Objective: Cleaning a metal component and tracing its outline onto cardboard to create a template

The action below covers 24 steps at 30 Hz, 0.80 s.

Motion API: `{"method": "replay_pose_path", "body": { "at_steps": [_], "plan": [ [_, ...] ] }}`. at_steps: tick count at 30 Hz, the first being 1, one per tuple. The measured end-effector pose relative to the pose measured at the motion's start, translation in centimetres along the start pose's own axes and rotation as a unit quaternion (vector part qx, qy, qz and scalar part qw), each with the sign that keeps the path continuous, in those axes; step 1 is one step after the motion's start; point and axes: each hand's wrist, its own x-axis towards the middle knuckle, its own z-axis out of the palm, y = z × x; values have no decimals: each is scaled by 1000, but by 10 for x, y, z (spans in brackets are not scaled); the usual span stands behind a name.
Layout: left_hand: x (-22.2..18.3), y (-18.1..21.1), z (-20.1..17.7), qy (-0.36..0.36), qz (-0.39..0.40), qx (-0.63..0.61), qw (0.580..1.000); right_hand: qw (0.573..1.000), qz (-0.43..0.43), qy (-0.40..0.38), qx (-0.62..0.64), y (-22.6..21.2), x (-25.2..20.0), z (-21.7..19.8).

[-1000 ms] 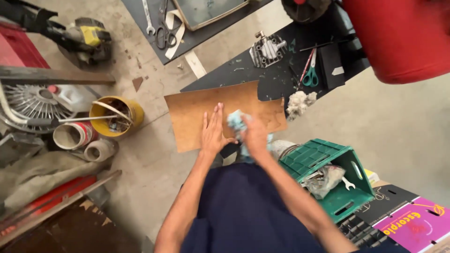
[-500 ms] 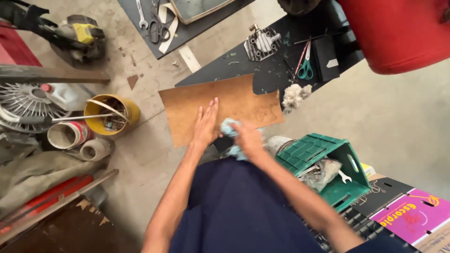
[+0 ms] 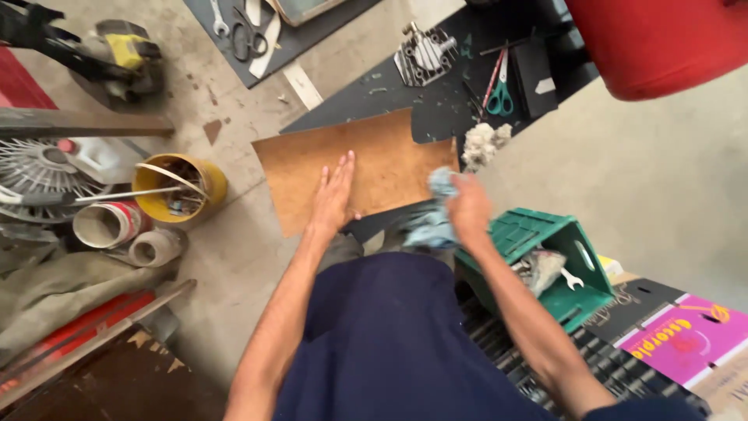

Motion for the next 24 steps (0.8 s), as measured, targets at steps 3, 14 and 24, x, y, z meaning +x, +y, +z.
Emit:
{"method": "replay_pose_path", "body": {
  "at_steps": [3, 14, 24],
  "plan": [
    [1, -3, -12, 3, -7, 17, 1000, 990, -70, 104, 59, -2, -4, 86],
    [-5, 7, -17, -14, -23, 17, 999, 989, 81, 113, -42, 4, 36, 52],
    [5, 1, -17, -11, -18, 58, 998, 986, 54, 160, -4, 23, 73, 98]
  ]
}}
